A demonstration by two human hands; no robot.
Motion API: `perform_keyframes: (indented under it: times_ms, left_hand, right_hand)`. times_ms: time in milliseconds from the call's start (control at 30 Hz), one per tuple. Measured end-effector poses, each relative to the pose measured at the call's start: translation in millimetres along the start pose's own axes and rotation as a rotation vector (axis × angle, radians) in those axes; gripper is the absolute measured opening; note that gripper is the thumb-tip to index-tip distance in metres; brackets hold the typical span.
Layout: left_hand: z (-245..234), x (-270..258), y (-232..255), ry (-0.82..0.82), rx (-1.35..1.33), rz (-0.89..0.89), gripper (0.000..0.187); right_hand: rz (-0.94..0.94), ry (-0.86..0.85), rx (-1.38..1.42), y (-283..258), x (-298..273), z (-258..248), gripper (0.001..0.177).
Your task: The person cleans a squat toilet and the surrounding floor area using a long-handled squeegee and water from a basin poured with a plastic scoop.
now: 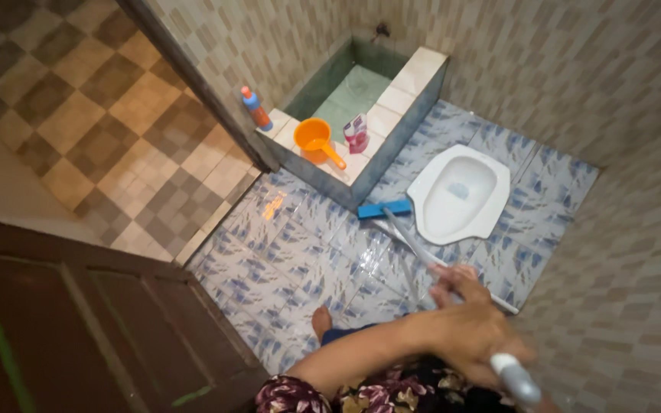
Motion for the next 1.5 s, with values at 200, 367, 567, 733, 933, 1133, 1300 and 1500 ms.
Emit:
perform_keyframes:
  times_ms: [200, 367, 567, 733, 933, 1133, 1300, 1500]
  left_hand:
    - [-34.5, -47.8, 58.2, -0.109, -0.128, 0.114, 0.033]
    - [-88.1, -105.0, 77.1, -0.048, -0.16, -0.023, 0.03]
    - [-179.0, -161.1, 119.6, 0.414, -0.241, 0.065, 0.03]
    - [-224.6, -209.2, 108.8, 0.603, -0.19, 0.029, 0.037]
    - [-250.6, -250.6, 90.5, 0.685, -0.093, -0.037, 0.036]
    - [-279.0, -317.5, 65.2, 0.915, -0.153, -0.069, 0.026]
    - [-289.3, -335.9, 18.8, 0.969, -0.212, -0.195, 0.028]
    - [-305.4, -339.0, 74.9, 0.732, -0.151, -0.092, 0.03]
  right_hand:
    - [0.136, -1.31, 0.227, -23.2, 31.5, 34.6, 0.048]
    - [-0.168, -1.092, 0.486, -30.1, 15.3, 80.4, 0.032]
    - [-0.267, -0.865, 0.276, -14.1, 8.6, 173.0, 0.024]
    - [-0.236, -0.823, 0.084, -6.3, 9.6, 240.3, 0.02]
    - [-0.103, -0.65, -0.127, 72.3, -28.1, 271.9, 0.031]
    - [0.115, -0.765, -0.205, 170.4, -94.5, 328.2, 0.018]
    - [0.095, -0.882, -0.336, 238.5, -71.9, 357.5, 0.021]
    - [0.556, -0.745, 0.081, 178.2, -115.7, 353.3, 0.013]
Point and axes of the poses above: each hand's wrist, its own x-axis towards the middle knuckle, its own z-axis out of the palm, y = z × x, the point moved 5 cm from there along x, towards the middle knuckle, and after that the axes turned 9 degrees about -z, right-handed, at the moved point
